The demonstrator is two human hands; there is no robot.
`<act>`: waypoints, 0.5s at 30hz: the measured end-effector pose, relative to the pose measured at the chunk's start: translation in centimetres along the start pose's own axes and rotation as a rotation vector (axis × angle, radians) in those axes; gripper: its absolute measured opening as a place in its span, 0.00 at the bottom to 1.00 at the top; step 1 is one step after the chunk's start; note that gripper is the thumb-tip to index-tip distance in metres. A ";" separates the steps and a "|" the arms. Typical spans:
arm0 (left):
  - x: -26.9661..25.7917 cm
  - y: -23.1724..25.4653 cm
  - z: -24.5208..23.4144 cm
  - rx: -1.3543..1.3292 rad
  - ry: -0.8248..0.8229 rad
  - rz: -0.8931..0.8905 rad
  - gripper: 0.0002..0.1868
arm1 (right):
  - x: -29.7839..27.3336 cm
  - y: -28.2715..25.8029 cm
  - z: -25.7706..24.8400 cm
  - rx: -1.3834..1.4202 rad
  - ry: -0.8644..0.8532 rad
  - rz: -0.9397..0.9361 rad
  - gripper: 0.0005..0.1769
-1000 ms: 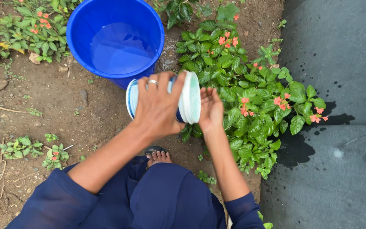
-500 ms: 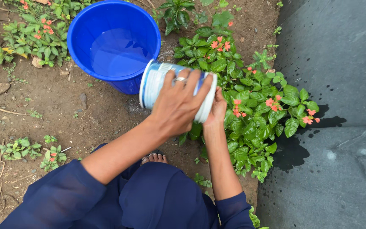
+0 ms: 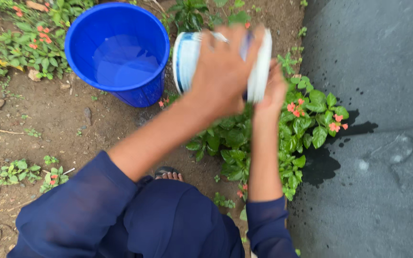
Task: The person applies a liquid from a container onto plants by hand, then stirs the liquid in a small bucket using a stick and rinses the container in a larger bucket of water.
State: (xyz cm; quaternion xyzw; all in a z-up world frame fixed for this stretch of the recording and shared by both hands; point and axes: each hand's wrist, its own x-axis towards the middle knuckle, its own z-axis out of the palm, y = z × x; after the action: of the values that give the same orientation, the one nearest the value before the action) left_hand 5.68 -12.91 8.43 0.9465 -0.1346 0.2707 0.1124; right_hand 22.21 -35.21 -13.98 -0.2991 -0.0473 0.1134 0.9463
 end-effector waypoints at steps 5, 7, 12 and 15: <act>-0.9 -3.1 -0.5 -0.304 0.089 -0.175 0.71 | 6.5 -12.9 4.0 0.450 -0.047 -0.075 0.09; -1.6 -3.8 -0.5 -0.344 0.080 -0.195 0.70 | 7.6 -18.1 5.1 0.228 -0.128 0.033 0.07; -3.7 -5.0 -0.7 -0.334 -0.058 -0.222 0.71 | 7.0 -23.3 4.5 -0.023 -0.024 -0.125 0.14; -4.5 -5.8 -0.1 -0.340 -0.057 -0.220 0.70 | 4.2 -24.1 4.8 0.075 0.093 0.000 0.16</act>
State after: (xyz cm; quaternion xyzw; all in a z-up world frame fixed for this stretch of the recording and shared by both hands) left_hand 3.77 -6.56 5.29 0.9302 -0.0773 0.2032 0.2958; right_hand 30.00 -50.69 3.95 -0.2685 0.0012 0.1012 0.9579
